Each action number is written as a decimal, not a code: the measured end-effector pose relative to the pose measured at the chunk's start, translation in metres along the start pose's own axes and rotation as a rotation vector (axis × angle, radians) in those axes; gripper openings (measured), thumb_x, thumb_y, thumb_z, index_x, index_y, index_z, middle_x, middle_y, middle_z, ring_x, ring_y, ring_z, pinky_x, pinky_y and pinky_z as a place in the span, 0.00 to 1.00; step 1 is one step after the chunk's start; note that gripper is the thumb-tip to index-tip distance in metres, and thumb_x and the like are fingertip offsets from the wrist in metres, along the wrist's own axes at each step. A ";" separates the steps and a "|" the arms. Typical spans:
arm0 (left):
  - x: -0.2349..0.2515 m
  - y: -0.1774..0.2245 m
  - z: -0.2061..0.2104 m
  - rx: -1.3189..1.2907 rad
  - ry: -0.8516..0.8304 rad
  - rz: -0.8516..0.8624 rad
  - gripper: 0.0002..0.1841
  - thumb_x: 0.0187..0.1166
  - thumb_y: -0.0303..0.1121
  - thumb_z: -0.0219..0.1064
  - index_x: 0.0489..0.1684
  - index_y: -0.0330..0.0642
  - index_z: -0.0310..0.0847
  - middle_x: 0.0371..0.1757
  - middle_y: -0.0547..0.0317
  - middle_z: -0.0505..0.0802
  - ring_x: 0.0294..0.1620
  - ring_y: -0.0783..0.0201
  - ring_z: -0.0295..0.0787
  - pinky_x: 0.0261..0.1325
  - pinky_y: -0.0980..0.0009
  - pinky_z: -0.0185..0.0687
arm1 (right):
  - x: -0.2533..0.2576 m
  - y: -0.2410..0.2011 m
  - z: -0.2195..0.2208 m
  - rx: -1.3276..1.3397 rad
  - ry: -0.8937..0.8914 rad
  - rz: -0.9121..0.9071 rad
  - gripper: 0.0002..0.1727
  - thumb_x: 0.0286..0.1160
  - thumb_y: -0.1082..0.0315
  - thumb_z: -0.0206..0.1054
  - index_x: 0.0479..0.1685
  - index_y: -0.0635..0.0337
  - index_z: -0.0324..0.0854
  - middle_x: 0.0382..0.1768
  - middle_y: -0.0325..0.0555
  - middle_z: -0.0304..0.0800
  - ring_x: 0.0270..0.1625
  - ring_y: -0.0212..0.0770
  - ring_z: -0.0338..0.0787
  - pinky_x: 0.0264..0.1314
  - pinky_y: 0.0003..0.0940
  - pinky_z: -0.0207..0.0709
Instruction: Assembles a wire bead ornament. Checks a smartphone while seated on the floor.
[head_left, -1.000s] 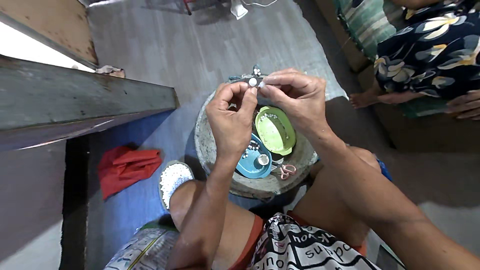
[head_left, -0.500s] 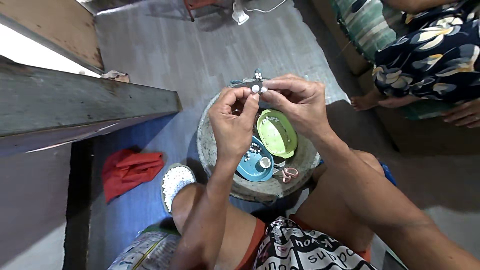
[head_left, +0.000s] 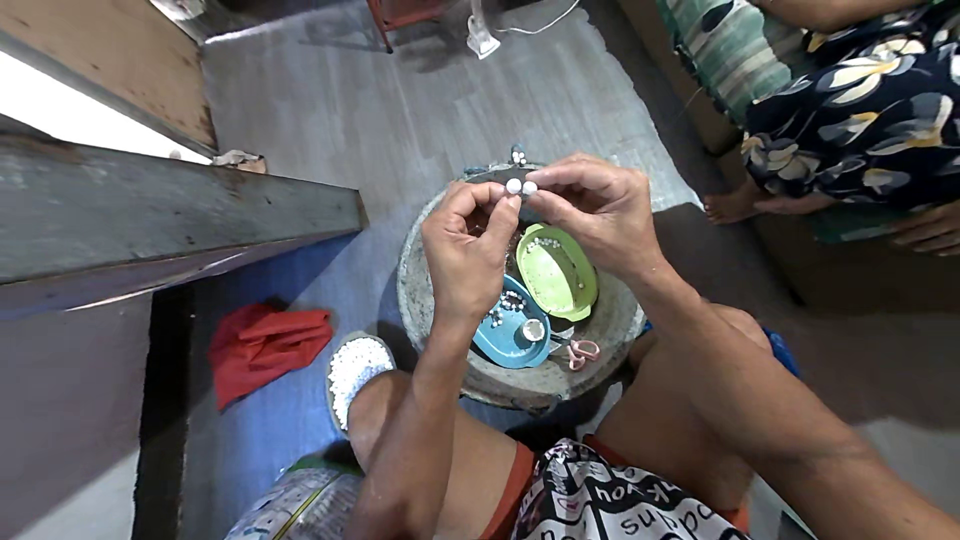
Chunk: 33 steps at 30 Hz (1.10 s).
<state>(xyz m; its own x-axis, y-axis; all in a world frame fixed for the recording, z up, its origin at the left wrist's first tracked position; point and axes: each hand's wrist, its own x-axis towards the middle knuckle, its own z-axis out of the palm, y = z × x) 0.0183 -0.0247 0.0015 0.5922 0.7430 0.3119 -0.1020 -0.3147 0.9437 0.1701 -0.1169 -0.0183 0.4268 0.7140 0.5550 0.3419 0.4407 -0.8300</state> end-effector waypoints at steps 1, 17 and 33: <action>0.000 -0.001 0.000 -0.005 -0.002 0.004 0.02 0.79 0.24 0.71 0.43 0.39 0.88 0.40 0.60 0.86 0.28 0.71 0.80 0.25 0.80 0.78 | 0.000 0.000 0.000 -0.005 0.007 0.002 0.10 0.74 0.77 0.74 0.50 0.71 0.90 0.47 0.50 0.92 0.43 0.37 0.93 0.46 0.32 0.93; 0.000 0.002 -0.003 0.003 -0.028 -0.002 0.03 0.80 0.25 0.71 0.44 0.39 0.88 0.40 0.60 0.87 0.25 0.72 0.79 0.22 0.80 0.76 | 0.000 -0.001 -0.004 -0.055 -0.051 0.006 0.13 0.77 0.72 0.73 0.55 0.71 0.88 0.47 0.49 0.93 0.46 0.38 0.94 0.52 0.35 0.93; -0.005 0.005 -0.004 0.022 -0.071 0.003 0.03 0.81 0.26 0.70 0.45 0.42 0.87 0.39 0.60 0.85 0.20 0.71 0.75 0.17 0.80 0.73 | -0.003 0.003 -0.002 -0.095 -0.019 -0.041 0.06 0.77 0.71 0.73 0.42 0.67 0.91 0.41 0.47 0.93 0.41 0.36 0.92 0.46 0.33 0.91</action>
<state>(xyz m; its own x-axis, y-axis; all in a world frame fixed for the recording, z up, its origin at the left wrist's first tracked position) 0.0121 -0.0275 0.0050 0.6470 0.6985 0.3057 -0.0870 -0.3306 0.9397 0.1719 -0.1187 -0.0220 0.3950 0.7069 0.5867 0.4375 0.4168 -0.7968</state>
